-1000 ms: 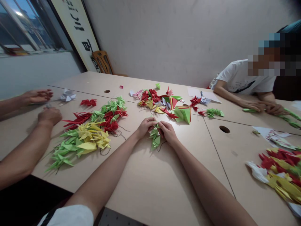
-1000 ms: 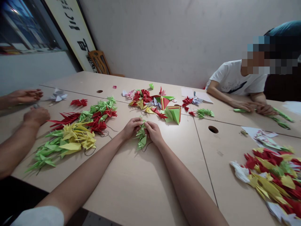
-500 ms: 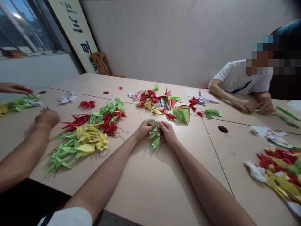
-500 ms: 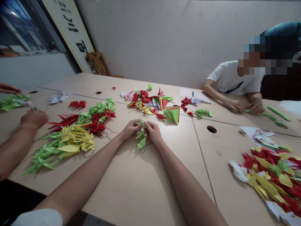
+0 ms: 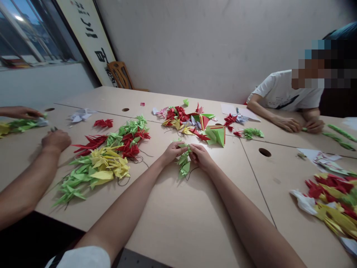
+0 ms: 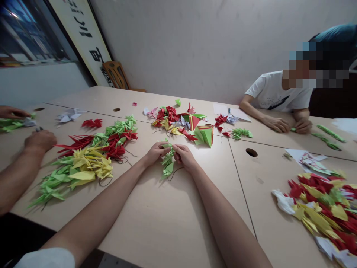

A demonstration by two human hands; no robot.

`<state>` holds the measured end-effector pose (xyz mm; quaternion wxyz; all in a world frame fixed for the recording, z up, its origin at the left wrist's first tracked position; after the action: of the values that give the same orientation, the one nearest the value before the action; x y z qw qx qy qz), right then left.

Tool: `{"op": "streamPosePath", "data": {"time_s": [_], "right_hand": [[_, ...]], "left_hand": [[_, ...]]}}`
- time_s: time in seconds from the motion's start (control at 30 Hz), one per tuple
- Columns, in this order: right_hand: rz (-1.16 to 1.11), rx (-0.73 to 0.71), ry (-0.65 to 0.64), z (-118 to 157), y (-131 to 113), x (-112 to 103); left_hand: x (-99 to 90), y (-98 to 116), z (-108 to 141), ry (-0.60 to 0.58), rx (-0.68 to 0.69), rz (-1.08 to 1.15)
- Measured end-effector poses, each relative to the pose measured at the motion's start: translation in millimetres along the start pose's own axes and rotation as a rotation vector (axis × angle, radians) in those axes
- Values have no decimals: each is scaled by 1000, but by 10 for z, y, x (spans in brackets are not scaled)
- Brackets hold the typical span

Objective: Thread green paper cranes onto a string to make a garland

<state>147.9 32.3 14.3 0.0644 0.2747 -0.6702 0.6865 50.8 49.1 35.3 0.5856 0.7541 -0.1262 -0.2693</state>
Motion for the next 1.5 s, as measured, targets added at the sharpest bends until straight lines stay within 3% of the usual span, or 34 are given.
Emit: {"op": "streamPosePath", "data": {"time_s": [0.6,0.97,1.33,1.5], "right_hand": [[19,35,-60,8,20,31],[182,-67,-29,39,-59,63],[112,-20,-52,44,-61,66],[31,23,-70,39,-28,67]], "left_hand": [[-12,-52,-10,2,-34,105],[-17,-66,-5,0,-72,146],[-26,-44,8,-1,-75,217],[3,-96,8,-62,-77,284]]}}
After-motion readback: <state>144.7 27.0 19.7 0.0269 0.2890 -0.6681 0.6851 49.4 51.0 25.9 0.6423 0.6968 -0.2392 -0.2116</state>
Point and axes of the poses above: each hand's wrist, its own z-axis away from the middle knuckle, its own x-axis out of the palm, y = z × x, the point moved 8 cm from there along -z, towards the middle knuckle, and after that the axes turned 14 degrees about -z, right-handed, at the moved point
